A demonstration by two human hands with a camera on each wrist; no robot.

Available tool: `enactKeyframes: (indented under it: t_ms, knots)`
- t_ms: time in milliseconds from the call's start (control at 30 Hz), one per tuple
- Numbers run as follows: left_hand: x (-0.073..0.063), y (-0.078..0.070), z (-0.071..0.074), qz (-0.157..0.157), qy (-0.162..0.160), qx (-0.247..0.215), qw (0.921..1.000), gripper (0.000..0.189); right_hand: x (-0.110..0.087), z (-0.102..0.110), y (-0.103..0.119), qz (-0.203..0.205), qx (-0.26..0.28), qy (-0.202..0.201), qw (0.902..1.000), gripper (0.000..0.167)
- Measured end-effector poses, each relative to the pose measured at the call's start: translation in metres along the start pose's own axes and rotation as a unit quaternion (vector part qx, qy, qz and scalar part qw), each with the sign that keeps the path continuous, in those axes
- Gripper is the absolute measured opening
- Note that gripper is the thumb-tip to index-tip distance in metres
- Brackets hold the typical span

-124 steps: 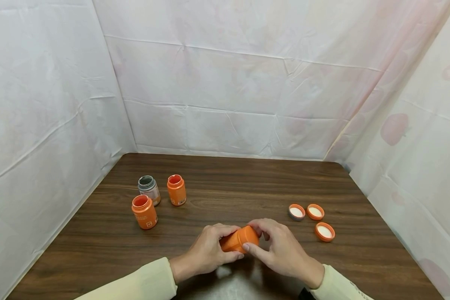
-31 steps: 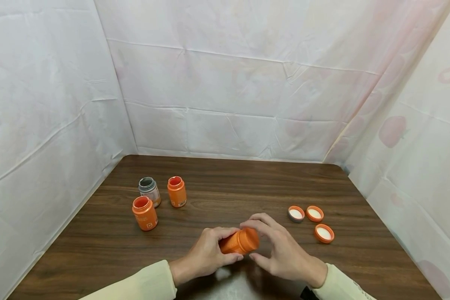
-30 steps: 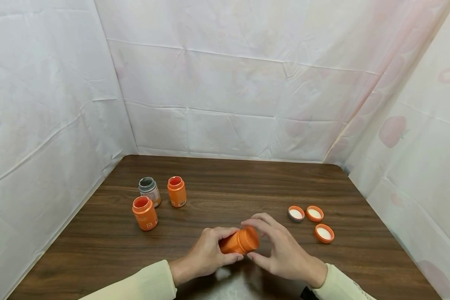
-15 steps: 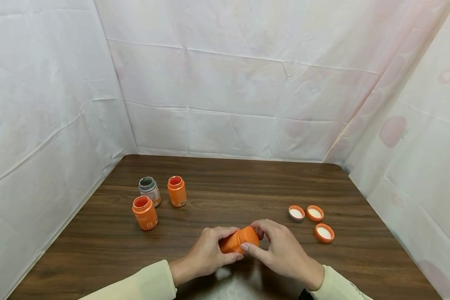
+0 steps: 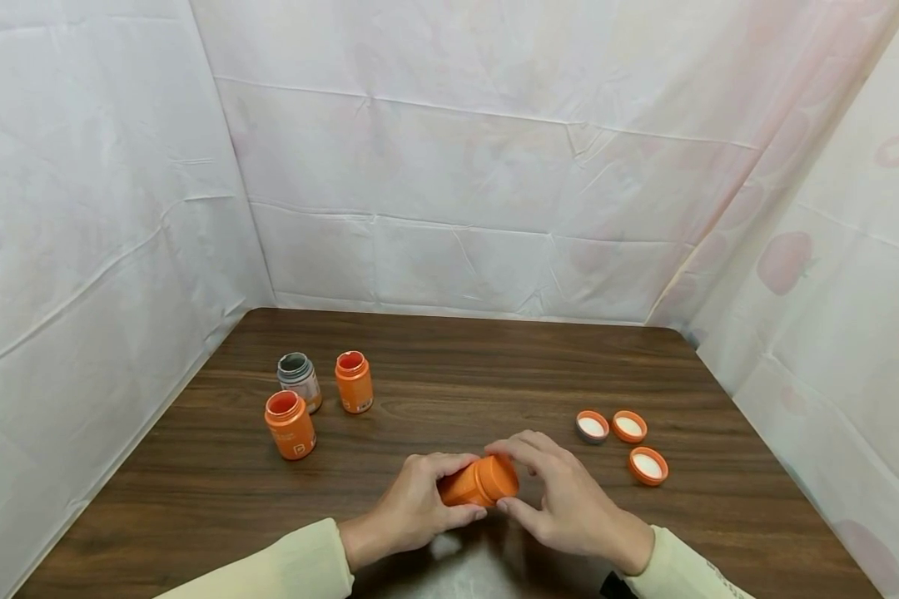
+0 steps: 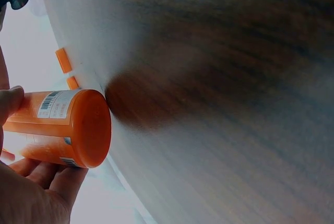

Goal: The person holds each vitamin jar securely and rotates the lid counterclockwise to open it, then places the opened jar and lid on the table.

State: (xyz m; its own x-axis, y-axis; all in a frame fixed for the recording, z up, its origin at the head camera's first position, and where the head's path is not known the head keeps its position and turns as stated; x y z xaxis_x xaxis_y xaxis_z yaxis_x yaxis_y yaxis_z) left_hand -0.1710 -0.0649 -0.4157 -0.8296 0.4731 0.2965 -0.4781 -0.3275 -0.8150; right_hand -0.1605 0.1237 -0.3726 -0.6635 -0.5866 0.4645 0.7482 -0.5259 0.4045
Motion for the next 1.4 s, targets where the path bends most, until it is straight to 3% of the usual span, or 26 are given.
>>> enactKeyframes:
  t_ms: [200,600,700,867,1033,1400]
  knots:
    - [0.000,0.000,0.000,-0.001,-0.003,0.003,1.0000,0.051,0.001,0.003,0.003,0.049,-0.016,-0.005,0.9987,0.070]
    - [-0.001,0.001,-0.001,0.005,0.006,-0.010,0.9999,0.049,0.001,0.004,0.004,0.066,0.002,0.002,0.9978,0.081]
    - [-0.001,0.001,-0.001,0.003,0.005,-0.010,0.9999,0.049,0.001,0.003,0.003,0.040,0.003,0.000,0.9992,0.074]
    - [0.000,0.000,-0.001,0.002,0.004,-0.013,0.9999,0.047,0.000,0.001,-0.001,-0.049,-0.026,-0.009,0.9984,0.056]
    - [-0.001,0.000,-0.001,0.008,0.010,-0.020,0.9997,0.047,-0.002,-0.002,-0.005,-0.102,-0.060,-0.004,0.9929,0.053]
    - [0.000,-0.002,-0.001,-0.005,0.000,-0.009,1.0000,0.045,0.002,-0.003,-0.006,-0.085,-0.028,0.014,0.9959,0.031]
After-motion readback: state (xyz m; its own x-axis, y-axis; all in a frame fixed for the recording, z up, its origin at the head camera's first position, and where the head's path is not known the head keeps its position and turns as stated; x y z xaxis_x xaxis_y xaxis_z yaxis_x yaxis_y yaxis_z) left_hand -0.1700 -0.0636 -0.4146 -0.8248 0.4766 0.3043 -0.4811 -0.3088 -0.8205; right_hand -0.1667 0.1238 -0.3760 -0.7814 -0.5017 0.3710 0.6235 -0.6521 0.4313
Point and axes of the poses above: each hand's wrist, its own x-axis towards the middle knuckle, its own z-axis out of the back of the hand, y = z × x, the point moved 5 cm from there along x, towards the middle knuckle, and after that the axes turned 4 degrees about -x, right-handed, at the moved point
